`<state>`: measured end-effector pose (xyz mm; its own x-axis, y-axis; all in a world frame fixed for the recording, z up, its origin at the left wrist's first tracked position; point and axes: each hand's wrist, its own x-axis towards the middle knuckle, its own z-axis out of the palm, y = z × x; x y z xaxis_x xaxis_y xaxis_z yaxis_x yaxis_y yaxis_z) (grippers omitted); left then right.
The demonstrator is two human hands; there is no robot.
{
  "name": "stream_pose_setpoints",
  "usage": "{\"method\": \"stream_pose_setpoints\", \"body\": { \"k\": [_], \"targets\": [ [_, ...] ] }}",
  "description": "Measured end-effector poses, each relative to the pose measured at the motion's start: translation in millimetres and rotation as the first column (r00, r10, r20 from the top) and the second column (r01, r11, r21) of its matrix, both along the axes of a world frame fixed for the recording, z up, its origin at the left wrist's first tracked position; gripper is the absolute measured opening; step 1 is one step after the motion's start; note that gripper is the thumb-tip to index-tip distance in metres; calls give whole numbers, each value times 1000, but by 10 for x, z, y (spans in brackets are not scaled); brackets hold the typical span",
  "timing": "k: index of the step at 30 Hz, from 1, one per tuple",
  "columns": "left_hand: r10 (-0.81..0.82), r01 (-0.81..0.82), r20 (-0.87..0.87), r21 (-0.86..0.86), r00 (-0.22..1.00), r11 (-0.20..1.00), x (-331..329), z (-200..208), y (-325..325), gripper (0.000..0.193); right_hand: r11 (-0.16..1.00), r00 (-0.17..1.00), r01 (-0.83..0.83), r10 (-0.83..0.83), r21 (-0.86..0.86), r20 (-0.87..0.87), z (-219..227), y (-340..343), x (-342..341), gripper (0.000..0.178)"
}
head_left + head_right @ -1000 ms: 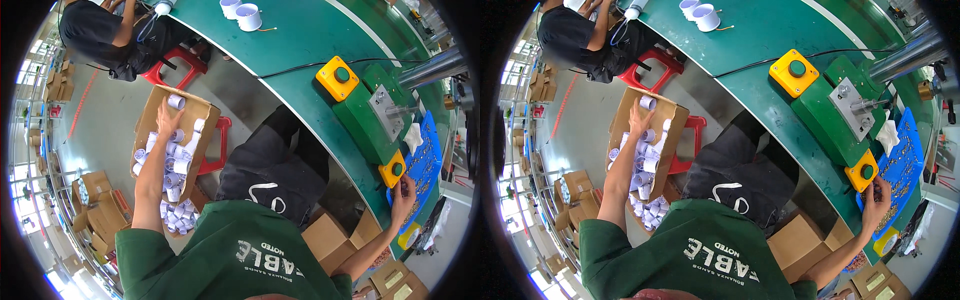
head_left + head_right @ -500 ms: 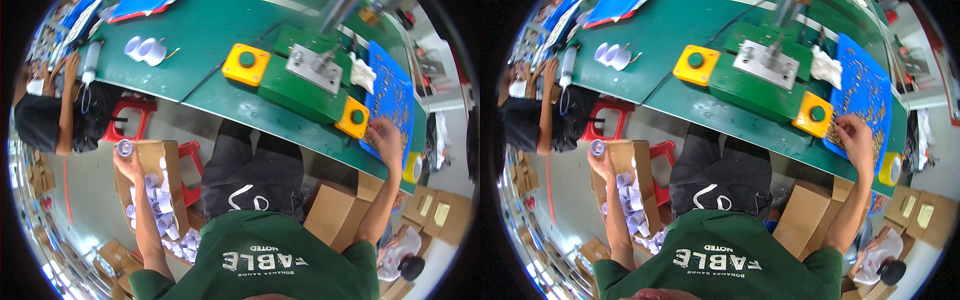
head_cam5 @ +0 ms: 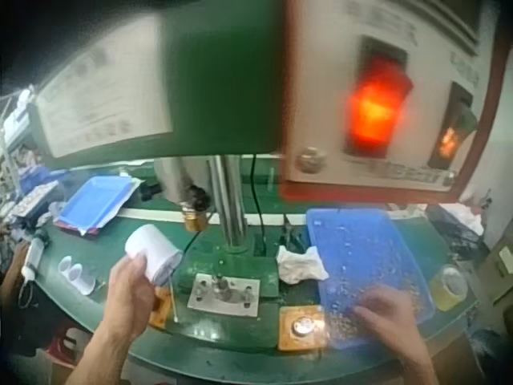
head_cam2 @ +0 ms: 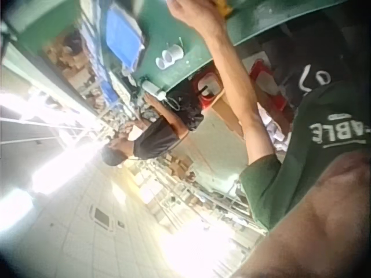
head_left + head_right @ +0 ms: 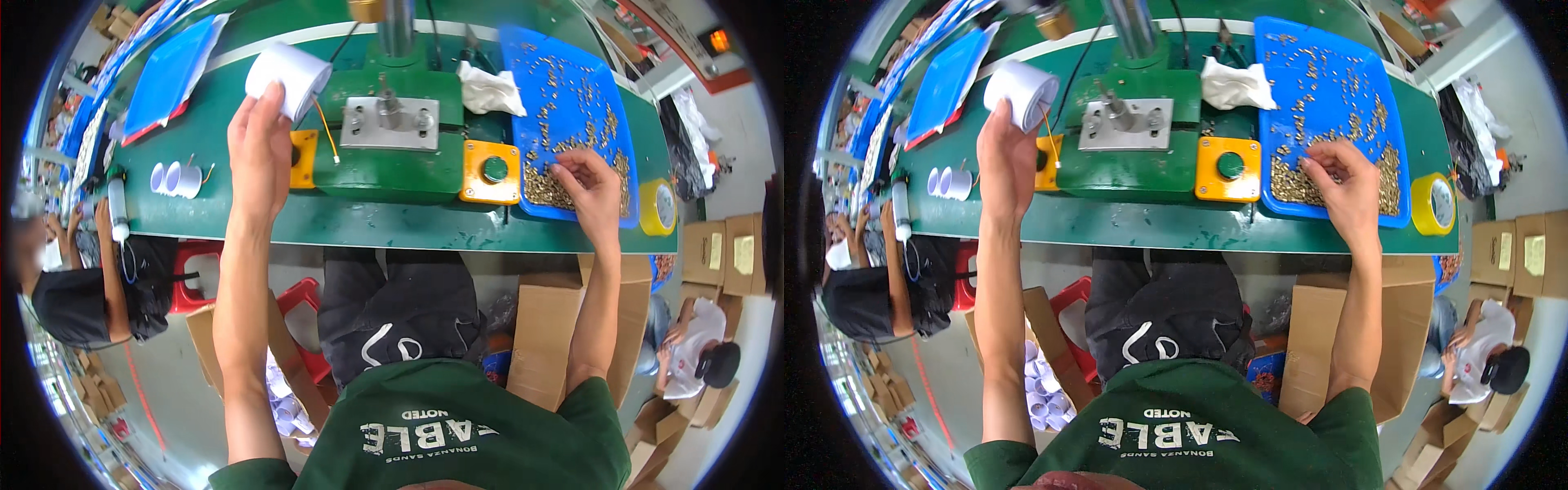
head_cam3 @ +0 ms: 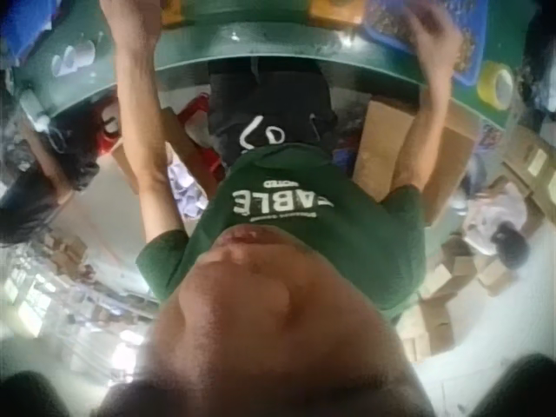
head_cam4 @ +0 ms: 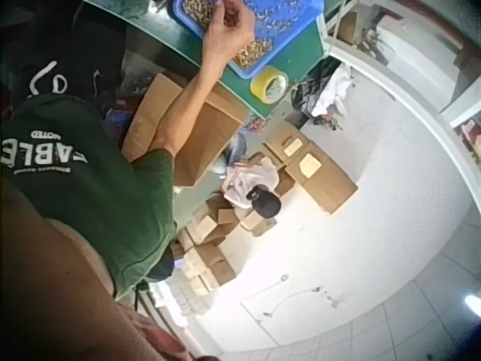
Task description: Manually load metal components into a plastic housing and use a pneumatic press to secure them.
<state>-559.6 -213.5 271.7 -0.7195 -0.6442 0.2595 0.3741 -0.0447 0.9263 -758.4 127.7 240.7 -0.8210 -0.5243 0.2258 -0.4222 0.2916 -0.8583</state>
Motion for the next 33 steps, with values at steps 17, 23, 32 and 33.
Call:
{"method": "stream_pose_setpoints", "body": {
  "k": [17,23,32,33],
  "targets": [
    [-9,1,157,47,988,999,-479,253,270,50,996,997,-13,6,-92,-74,-154,0,-42,15],
    [64,-62,162,-16,985,998,-470,318,315,51,1000,1000,18,-18,-16,3,208,1,113,18],
    [80,-69,147,-78,986,995,-451,310,339,50,996,999,-8,12,-84,45,127,14,94,17],
    [79,-68,151,-78,985,995,-463,321,353,50,995,999,-6,10,-101,40,133,16,107,16]
  ]
}}
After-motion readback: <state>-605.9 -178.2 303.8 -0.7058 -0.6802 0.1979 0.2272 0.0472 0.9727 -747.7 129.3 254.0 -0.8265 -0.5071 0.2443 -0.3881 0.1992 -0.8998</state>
